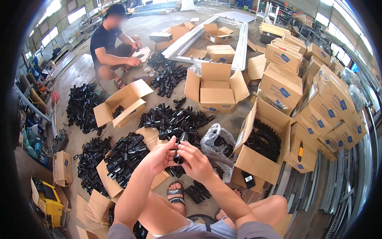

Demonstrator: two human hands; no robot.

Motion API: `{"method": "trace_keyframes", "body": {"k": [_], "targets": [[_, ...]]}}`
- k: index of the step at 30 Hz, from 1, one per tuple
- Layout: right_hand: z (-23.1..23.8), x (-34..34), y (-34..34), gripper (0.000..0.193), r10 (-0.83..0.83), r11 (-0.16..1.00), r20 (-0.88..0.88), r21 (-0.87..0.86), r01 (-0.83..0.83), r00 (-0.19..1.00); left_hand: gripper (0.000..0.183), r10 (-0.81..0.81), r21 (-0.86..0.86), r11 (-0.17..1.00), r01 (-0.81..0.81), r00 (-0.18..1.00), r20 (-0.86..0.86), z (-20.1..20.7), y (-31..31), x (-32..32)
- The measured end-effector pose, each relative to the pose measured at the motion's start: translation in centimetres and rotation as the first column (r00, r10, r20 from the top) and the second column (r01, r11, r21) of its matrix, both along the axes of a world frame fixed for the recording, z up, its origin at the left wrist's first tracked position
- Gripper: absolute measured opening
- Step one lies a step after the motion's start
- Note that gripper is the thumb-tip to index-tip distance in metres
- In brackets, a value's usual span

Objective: The person assembles small black plastic components by hand while sitting on the floor among several boxes. They pick up a cylindrical black piece, slide a smaller attachment onto it, and place the completed assembly into a small bag.

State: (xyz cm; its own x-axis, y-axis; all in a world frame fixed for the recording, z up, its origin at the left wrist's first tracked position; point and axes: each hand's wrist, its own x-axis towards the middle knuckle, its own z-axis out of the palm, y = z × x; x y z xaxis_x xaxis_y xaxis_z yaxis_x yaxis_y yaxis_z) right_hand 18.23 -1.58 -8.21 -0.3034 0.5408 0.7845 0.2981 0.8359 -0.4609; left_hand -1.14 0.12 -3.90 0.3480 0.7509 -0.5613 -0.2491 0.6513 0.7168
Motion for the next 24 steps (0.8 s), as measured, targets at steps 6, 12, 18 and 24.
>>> {"method": "trace_keyframes", "body": {"k": [6,12,18,24], "targets": [[0.8,-1.0,-1.4,0.048,0.112,0.983,-0.12,-0.134,-0.128,0.986,0.033,0.097,0.1,0.989,-0.113,0.983,0.155,-0.8,-0.1,-0.8],[0.8,-0.4,0.6,0.065,-0.22,0.684,-0.685,-0.616,-0.391,0.694,0.043,-0.134,0.259,0.962,0.088,0.977,0.166,0.3,-0.2,0.3],[0.5,3.0,0.8,0.05,-0.229,0.377,-0.622,-0.766,-0.521,0.749,0.046,-0.183,0.408,0.864,0.294,0.939,-0.29,-1.5,-0.4,1.5],[-0.4,3.8,0.3,0.047,-0.232,0.354,-0.618,-0.773,-0.526,0.751,0.051,-0.278,0.356,0.85,0.388,0.905,-0.322,-1.3,-0.8,1.4]]}}
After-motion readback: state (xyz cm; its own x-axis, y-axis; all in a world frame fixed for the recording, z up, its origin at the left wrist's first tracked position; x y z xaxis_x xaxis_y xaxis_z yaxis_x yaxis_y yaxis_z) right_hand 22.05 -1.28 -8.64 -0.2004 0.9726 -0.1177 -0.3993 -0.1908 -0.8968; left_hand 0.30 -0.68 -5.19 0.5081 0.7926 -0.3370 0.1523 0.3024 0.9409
